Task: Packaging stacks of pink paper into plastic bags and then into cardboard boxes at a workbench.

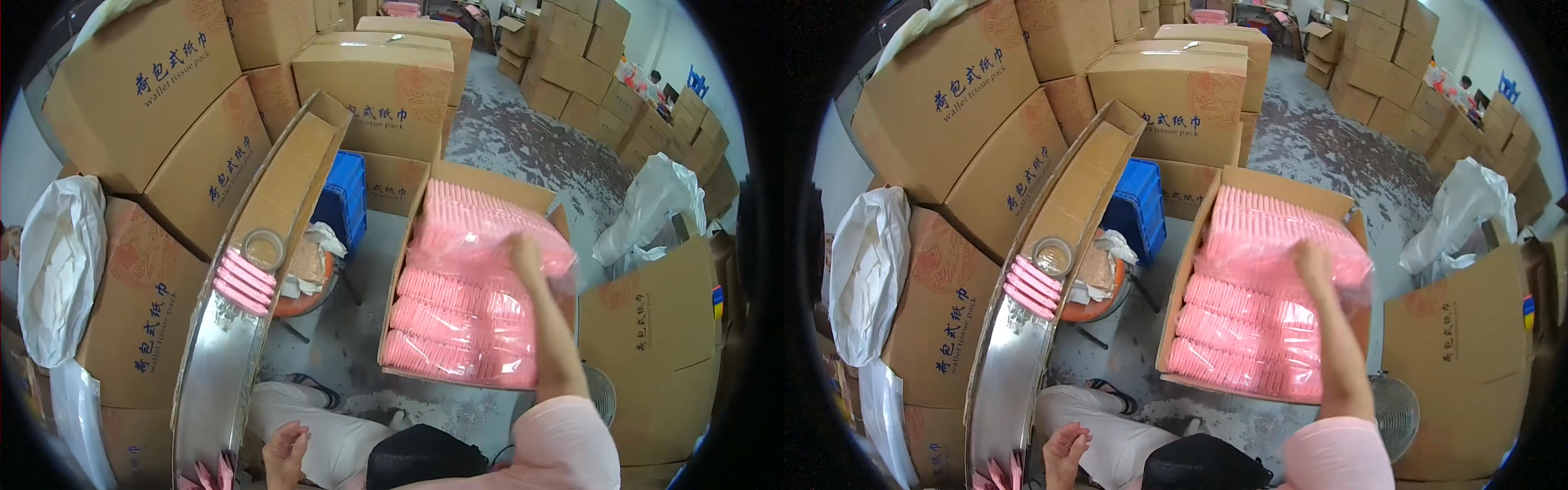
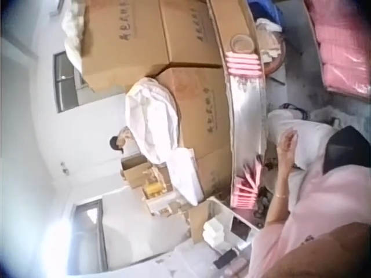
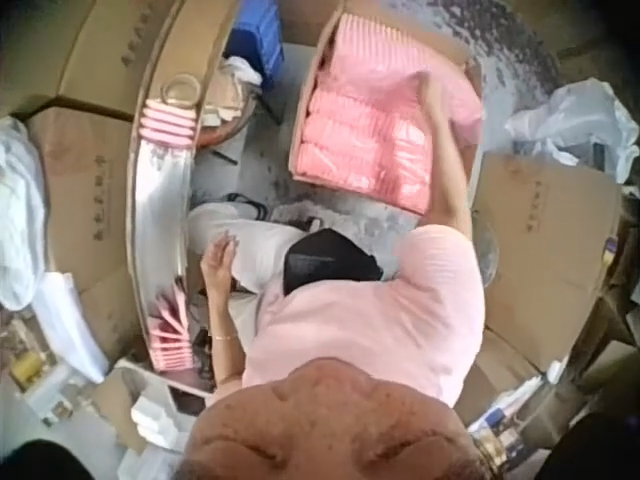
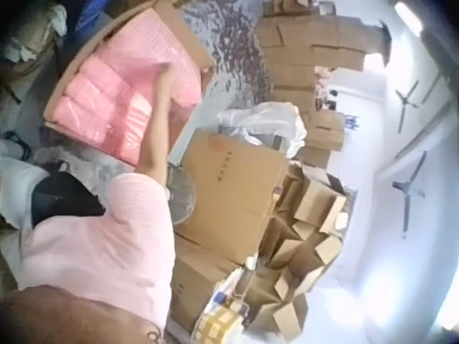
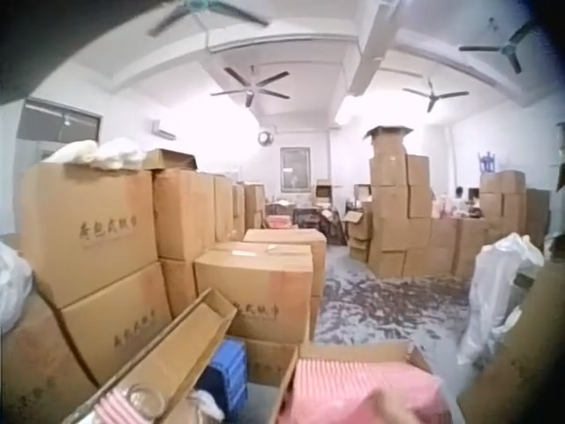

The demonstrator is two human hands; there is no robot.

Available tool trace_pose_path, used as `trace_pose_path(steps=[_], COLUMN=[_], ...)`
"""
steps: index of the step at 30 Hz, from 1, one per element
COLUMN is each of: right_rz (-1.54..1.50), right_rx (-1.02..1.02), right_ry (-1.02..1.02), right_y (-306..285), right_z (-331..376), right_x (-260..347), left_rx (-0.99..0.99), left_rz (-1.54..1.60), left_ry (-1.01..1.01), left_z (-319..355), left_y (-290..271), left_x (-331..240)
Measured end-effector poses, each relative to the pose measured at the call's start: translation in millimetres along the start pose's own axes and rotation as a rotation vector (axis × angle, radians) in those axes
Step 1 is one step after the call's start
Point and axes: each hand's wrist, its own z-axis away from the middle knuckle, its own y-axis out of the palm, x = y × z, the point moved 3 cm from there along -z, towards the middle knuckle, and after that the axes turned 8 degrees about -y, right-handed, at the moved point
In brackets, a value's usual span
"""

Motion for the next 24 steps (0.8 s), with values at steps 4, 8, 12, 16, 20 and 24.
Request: trace_pose_path(steps=[4,8,12,16,20,24], right_rz=[0.282,0.47,0.795,0.559,0.658,0.39], right_rx=[-0.276,-0.206,-0.189,-0.294,-0.1,0.047], right_ry=[0.0,0.048,-0.236,-0.272,-0.27,-0.176], right_y=[-97.1,-87.8,47.7,139.5,144.9,146.4], right_z=[-123.7,-183.8,-166.5,-83.2,-80.9,-84.6], right_x=[-6.8,32.2,56.2,11.5,21.0,11.0], left_rx=[-0.093,-0.092,-0.03,-0.012,-0.006,0.018], left_rz=[0.163,0.327,0.15,-0.055,-0.033,0.007], left_ry=[-0.133,-0.258,-0.269,-0.01,-0.081,-0.089], left_z=[7.0,9.8,-0.9,-18.7,-22.7,-28.0], left_y=[-8.1,-17.6,14.0,40.0,46.4,50.6], left_x=[26.3,69.6,28.6,12.5,27.1,42.5])
